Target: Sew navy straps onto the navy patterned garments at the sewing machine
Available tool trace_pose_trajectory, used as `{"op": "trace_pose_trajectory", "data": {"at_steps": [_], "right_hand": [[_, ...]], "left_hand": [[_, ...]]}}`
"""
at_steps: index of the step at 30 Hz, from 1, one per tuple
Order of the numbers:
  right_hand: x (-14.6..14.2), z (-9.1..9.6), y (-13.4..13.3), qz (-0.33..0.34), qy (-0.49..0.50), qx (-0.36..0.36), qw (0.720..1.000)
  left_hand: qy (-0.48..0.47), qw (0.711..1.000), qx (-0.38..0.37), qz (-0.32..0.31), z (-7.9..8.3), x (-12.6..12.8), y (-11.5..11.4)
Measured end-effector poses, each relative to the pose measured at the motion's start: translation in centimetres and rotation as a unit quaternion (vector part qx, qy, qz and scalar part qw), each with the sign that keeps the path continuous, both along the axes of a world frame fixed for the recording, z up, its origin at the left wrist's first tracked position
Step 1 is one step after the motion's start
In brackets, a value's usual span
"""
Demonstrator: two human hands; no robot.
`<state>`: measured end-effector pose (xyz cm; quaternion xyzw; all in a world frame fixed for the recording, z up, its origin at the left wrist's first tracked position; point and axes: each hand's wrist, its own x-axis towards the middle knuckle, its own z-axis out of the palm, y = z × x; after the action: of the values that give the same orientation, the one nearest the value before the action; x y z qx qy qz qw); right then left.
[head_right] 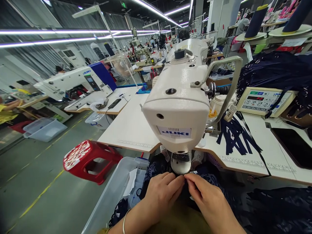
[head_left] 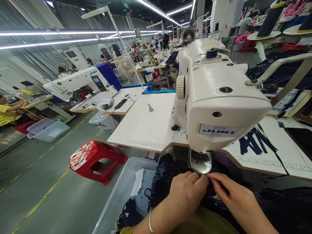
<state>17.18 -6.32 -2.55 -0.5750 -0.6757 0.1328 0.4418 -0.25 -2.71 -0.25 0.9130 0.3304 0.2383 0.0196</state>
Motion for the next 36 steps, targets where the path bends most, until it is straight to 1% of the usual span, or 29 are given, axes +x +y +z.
{"op": "trace_pose_trajectory", "data": {"at_steps": [3,4,5,7,9,11,12,14,15,16,17,19,20,22,23,25,26,28,29,30,32,33,34,36], "right_hand": [[-0.4,0.2,-0.2,-0.102,0.045,-0.065,0.992],[-0.4,0.2,-0.3,-0.124,0.053,-0.090,0.987],[-0.4,0.3,-0.3,-0.129,0.055,-0.108,0.984],[0.0,0.3,-0.4,-0.091,0.040,-0.111,0.989],[0.6,0.1,-0.3,-0.020,0.004,-0.087,0.996],[1.2,0.0,-0.3,0.052,-0.061,-0.049,0.996],[1.4,0.0,-0.3,0.077,-0.103,-0.022,0.991],[1.6,0.0,-0.4,0.103,-0.180,0.049,0.977],[1.6,0.0,-0.4,0.107,-0.204,0.083,0.970],[1.6,0.0,-0.5,0.112,-0.214,0.101,0.965],[1.6,0.0,-0.6,0.115,-0.211,0.104,0.965],[1.7,-0.4,-0.6,0.115,-0.170,0.075,0.976],[1.8,-0.7,-0.5,0.110,-0.135,0.046,0.984],[2.2,-1.5,-0.3,0.096,-0.047,-0.042,0.993],[2.3,-1.8,-0.2,0.088,0.001,-0.097,0.991],[2.4,-2.5,0.0,0.065,0.087,-0.209,0.972],[2.4,-2.8,0.1,0.050,0.123,-0.257,0.957],[2.0,-3.1,0.0,0.022,0.189,-0.319,0.928],[1.7,-3.2,-0.1,0.012,0.219,-0.337,0.916],[1.4,-3.3,-0.3,0.005,0.247,-0.348,0.904],[0.7,-3.4,-0.7,-0.005,0.298,-0.359,0.884],[0.5,-3.5,-0.9,-0.008,0.318,-0.361,0.876],[0.4,-3.6,-1.1,-0.010,0.333,-0.360,0.871],[0.3,-3.8,-1.3,-0.009,0.348,-0.348,0.871]], "left_hand": [[-0.029,1.000,-0.008,0.006,-0.6,0.2,-0.3],[-0.039,0.999,-0.005,0.003,-0.8,0.2,-0.3],[-0.047,0.999,-0.001,-0.001,-1.1,0.2,-0.3],[-0.056,0.998,0.007,-0.004,-1.5,0.0,-0.2],[-0.056,0.998,0.003,-0.001,-1.5,-0.3,0.0],[-0.042,0.999,-0.017,-0.002,-1.3,-0.6,0.2],[-0.029,0.999,-0.033,-0.007,-1.1,-0.8,0.3],[-0.002,0.997,-0.069,-0.019,-0.6,-0.9,0.4],[0.011,0.996,-0.087,-0.027,-0.3,-1.0,0.4],[0.019,0.994,-0.101,-0.033,-0.2,-1.0,0.5],[0.022,0.993,-0.110,-0.035,0.0,-1.1,0.6],[0.015,0.993,-0.113,-0.033,-0.1,-1.4,0.9],[0.009,0.994,-0.109,-0.021,-0.3,-1.6,1.1],[-0.008,0.992,-0.119,0.029,-1.0,-2.1,1.5],[-0.015,0.989,-0.134,0.057,-1.3,-2.3,1.5],[-0.028,0.980,-0.175,0.095,-1.9,-2.6,1.5],[-0.031,0.977,-0.191,0.093,-2.2,-2.7,1.4],[-0.051,0.967,-0.244,0.045,-2.4,-2.3,1.0],[-0.082,0.951,-0.297,0.023,-2.5,-2.1,0.8],[-0.123,0.925,-0.359,0.010,-2.6,-1.7,0.6],[-0.204,0.859,-0.469,0.013,-2.8,-1.0,0.4],[-0.233,0.834,-0.499,0.026,-2.9,-0.8,0.4],[-0.248,0.824,-0.508,0.039,-3.0,-0.5,0.4],[-0.263,0.825,-0.499,0.046,-3.0,-0.3,0.5]]}}
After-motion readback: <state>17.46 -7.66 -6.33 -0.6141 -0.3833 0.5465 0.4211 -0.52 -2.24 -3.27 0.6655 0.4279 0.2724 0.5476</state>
